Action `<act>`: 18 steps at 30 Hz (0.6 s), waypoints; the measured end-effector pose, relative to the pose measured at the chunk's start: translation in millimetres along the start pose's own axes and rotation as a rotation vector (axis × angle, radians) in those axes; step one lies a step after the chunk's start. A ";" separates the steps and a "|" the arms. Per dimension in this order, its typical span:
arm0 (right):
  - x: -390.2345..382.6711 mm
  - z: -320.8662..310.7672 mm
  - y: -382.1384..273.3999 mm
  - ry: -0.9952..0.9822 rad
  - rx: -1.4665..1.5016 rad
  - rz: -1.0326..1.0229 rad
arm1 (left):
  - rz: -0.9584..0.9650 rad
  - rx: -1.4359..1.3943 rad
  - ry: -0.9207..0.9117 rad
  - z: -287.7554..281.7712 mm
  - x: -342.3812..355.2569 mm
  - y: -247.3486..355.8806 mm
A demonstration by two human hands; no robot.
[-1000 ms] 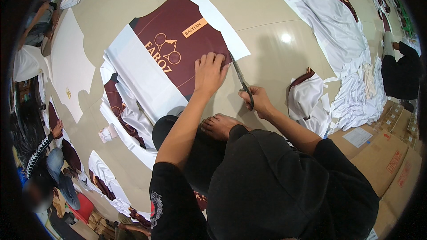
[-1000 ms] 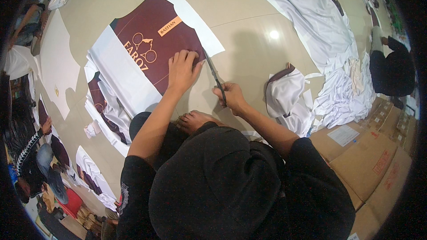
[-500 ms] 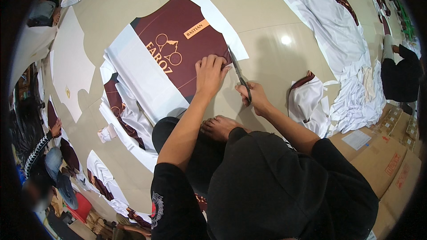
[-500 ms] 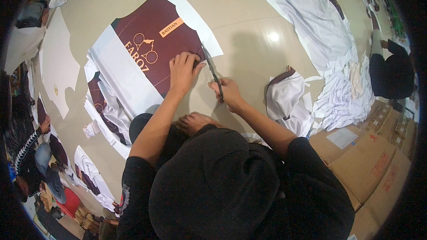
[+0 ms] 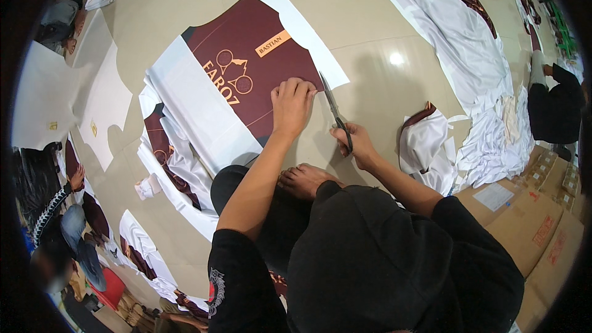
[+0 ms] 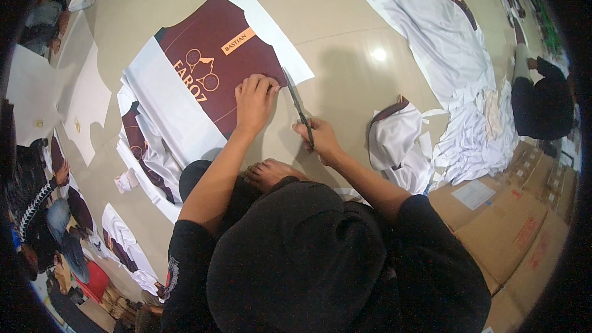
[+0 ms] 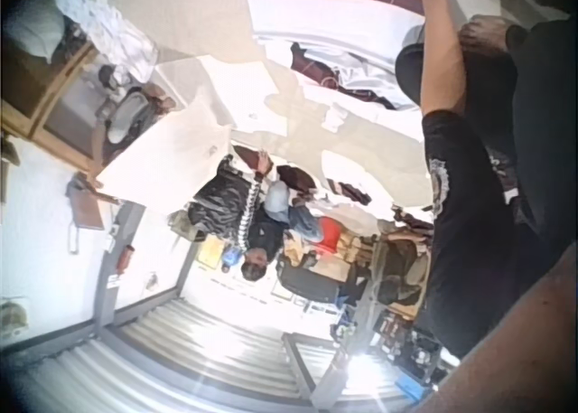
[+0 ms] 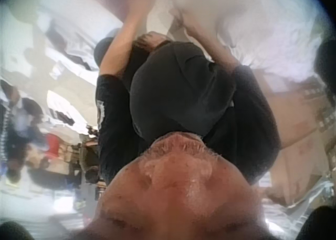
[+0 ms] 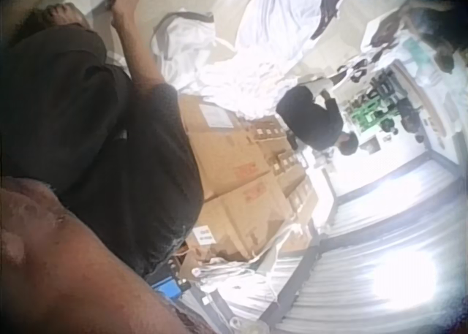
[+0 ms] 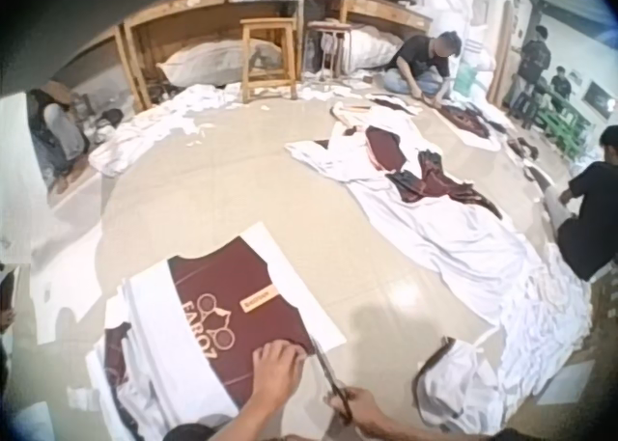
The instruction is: The person sits on the floor and uses scissors to cut a maroon and white fabric piece along a paper template. They trim the edges, adjust the fabric layers, and continue cutting around the pattern to separate the shaped piece from the surrounding material.
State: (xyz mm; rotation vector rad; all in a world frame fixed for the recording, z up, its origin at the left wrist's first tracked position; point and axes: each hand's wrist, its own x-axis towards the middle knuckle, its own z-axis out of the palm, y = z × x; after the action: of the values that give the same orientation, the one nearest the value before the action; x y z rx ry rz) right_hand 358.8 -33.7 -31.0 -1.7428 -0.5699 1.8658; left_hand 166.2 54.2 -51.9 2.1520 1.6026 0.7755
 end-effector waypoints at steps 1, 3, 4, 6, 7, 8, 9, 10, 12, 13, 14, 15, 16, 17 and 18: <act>1.5 0.7 -1.5 -0.010 0.011 -0.005 | -0.004 -0.014 0.006 -1.8 0.4 0.9; 5.4 1.6 -5.9 -0.032 0.032 -0.017 | -0.006 -0.012 -0.010 -3.7 1.0 3.2; 6.8 2.8 -8.1 -0.033 0.041 -0.023 | -0.007 -0.011 -0.016 -4.4 1.1 4.1; 9.9 6.2 -11.7 -0.035 0.057 -0.032 | -0.009 -0.011 -0.027 -5.5 0.6 4.0; 12.2 7.4 -12.5 -0.034 0.054 -0.031 | -0.012 -0.011 -0.033 -5.5 0.0 3.5; 14.7 8.4 -13.1 -0.033 0.052 -0.030 | -0.007 -0.008 -0.021 -5.2 -0.2 3.2; 16.1 9.1 -13.8 -0.031 0.051 -0.031 | 0.001 -0.007 -0.008 -4.8 -0.2 2.7; 17.3 9.4 -14.8 -0.024 0.042 -0.033 | 0.009 -0.005 0.004 -4.4 -0.4 2.3; 19.3 9.4 -16.5 -0.009 0.025 -0.038 | 0.013 -0.005 -0.009 -4.4 -0.5 2.1; 20.1 9.1 -16.6 -0.009 0.024 -0.039 | 0.015 -0.006 -0.016 -4.5 -0.1 2.3; 20.8 8.9 -16.3 -0.010 0.024 -0.040 | 0.013 -0.009 -0.015 -4.7 0.2 2.6; 20.9 8.8 -16.6 -0.011 0.022 -0.041 | 0.010 -0.011 -0.014 -4.7 0.3 2.7; 20.7 9.0 -16.7 -0.011 0.027 -0.046 | 0.007 -0.014 -0.013 -4.6 0.4 2.9; 20.4 9.4 -16.9 -0.012 0.032 -0.052 | 0.008 -0.016 -0.012 -4.7 0.4 3.0; 20.2 9.8 -17.6 -0.012 0.038 -0.058 | 0.010 -0.018 -0.011 -4.9 0.6 2.6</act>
State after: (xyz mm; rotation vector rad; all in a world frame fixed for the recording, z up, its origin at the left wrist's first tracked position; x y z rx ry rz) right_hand 349.8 -6.9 -34.9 -1.6743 -0.5804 1.8368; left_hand 165.3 53.8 -46.4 2.1491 1.5751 0.7767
